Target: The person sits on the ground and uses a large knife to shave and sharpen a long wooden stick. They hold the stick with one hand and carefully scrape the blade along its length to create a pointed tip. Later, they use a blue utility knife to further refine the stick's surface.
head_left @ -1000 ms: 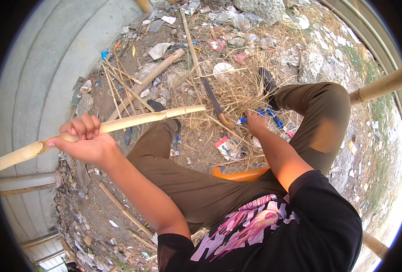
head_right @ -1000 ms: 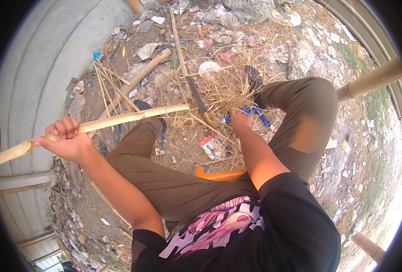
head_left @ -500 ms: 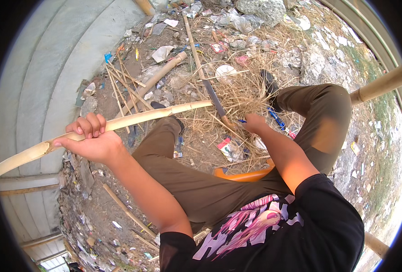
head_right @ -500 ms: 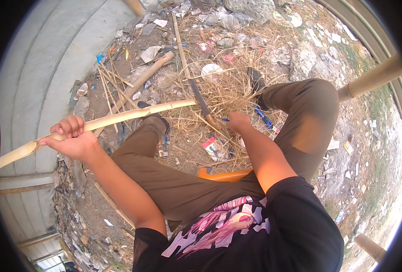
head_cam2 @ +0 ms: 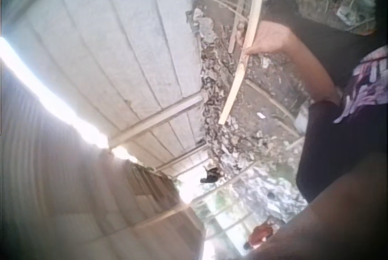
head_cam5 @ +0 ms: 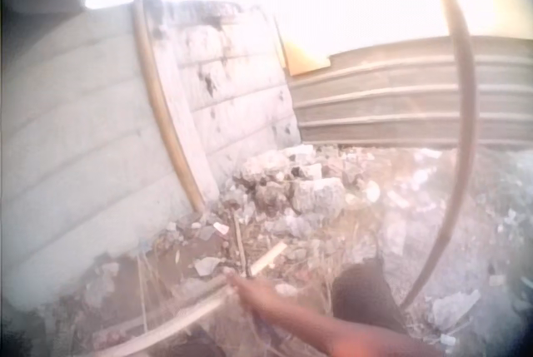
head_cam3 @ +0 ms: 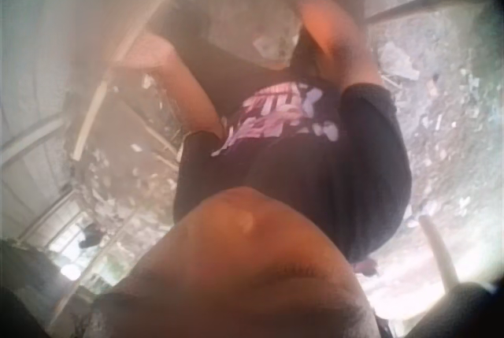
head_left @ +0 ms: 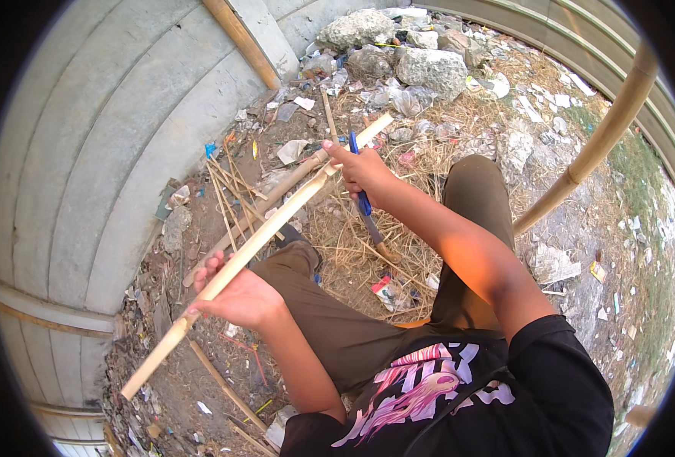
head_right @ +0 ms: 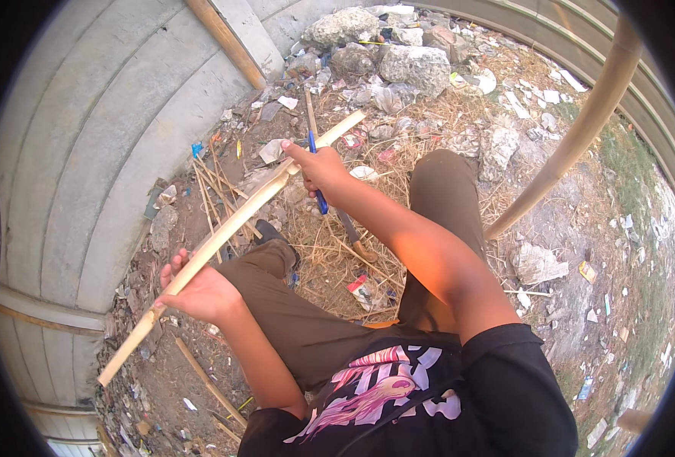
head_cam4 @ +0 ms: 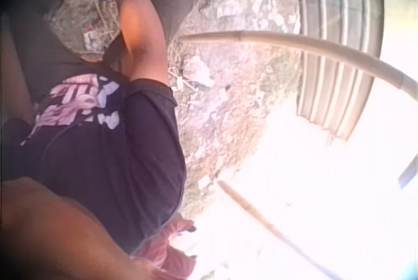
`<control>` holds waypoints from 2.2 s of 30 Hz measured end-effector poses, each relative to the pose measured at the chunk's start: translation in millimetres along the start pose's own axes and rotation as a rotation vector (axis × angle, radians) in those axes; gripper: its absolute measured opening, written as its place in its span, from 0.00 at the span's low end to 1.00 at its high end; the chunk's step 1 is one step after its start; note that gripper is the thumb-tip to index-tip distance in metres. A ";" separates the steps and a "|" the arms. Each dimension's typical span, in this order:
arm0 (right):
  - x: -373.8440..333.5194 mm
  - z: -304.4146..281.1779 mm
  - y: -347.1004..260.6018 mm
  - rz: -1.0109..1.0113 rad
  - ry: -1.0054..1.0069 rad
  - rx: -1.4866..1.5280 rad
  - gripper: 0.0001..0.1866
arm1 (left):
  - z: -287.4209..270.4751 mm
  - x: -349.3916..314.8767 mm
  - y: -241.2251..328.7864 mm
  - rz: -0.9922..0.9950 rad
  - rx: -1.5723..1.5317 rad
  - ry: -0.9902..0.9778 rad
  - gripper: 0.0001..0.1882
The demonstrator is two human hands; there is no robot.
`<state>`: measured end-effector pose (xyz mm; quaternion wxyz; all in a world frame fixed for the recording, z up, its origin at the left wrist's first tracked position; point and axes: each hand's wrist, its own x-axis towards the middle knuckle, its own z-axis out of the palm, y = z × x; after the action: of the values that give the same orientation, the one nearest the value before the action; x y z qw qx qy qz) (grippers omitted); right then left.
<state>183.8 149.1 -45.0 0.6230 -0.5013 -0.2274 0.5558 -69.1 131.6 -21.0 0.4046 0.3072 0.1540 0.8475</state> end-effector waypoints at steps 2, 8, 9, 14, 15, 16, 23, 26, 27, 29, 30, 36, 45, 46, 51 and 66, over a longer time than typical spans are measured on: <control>8.7 -4.8 10.1 -0.211 0.038 -0.195 0.22 | -15.1 -35.6 20.0 -0.065 0.023 -0.041 0.38; -7.0 17.1 38.2 -0.121 -0.100 -0.526 0.19 | -33.2 -98.7 75.4 -0.209 0.229 -0.039 0.43; -7.6 26.2 48.8 -0.237 -0.124 -0.472 0.17 | -35.8 -104.3 81.4 -0.210 0.252 -0.049 0.43; -3.8 33.0 59.5 -0.467 -0.105 -0.660 0.13 | -51.8 -142.3 95.9 -0.265 0.356 -0.061 0.42; -9.3 33.3 53.9 -0.468 -0.164 -0.687 0.13 | -53.1 -148.5 97.6 -0.276 0.376 -0.018 0.41; -14.1 31.0 46.1 -0.473 -0.216 -0.717 0.13 | -53.8 -151.0 98.8 -0.297 0.406 0.009 0.40; -28.9 29.0 29.9 -0.818 -0.225 -0.914 0.12 | -84.2 -167.0 115.7 -0.571 0.438 0.131 0.33; -33.3 25.3 25.7 -0.935 -0.204 -1.007 0.11 | -82.7 -169.0 124.9 -0.743 0.425 0.160 0.31; -32.6 24.5 27.5 -0.964 -0.185 -1.010 0.11 | -82.9 -168.7 130.0 -0.807 0.424 0.159 0.30; -29.8 23.4 31.5 -1.022 -0.144 -1.015 0.10 | -91.2 -165.7 136.9 -0.965 0.320 0.113 0.29; -31.2 25.0 32.7 -1.029 -0.098 -0.965 0.10 | -92.9 -165.0 138.6 -1.040 0.265 0.093 0.29; -25.4 35.9 41.3 -0.994 0.247 -0.454 0.14 | -85.1 -163.6 134.6 -1.247 0.141 0.254 0.30; -2.0 13.8 26.2 -0.202 0.016 0.308 0.15 | -99.2 -138.6 145.5 -1.751 -0.028 -0.161 0.31; -4.6 13.5 23.5 -0.238 0.002 0.244 0.15 | -87.0 -133.7 147.8 -1.738 0.180 -0.306 0.33; -11.5 7.4 15.2 -0.160 -0.204 0.291 0.15 | 9.1 -95.0 157.1 -1.087 1.130 -0.983 0.22; -18.6 -31.4 -27.8 -0.174 -0.409 0.146 0.13 | 56.3 -10.2 -64.6 -1.654 0.068 -0.729 0.34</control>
<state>217.9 123.7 -27.9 0.6441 -0.3103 -0.3506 0.6050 10.4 164.7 -14.9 0.8989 0.3595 0.2131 0.1312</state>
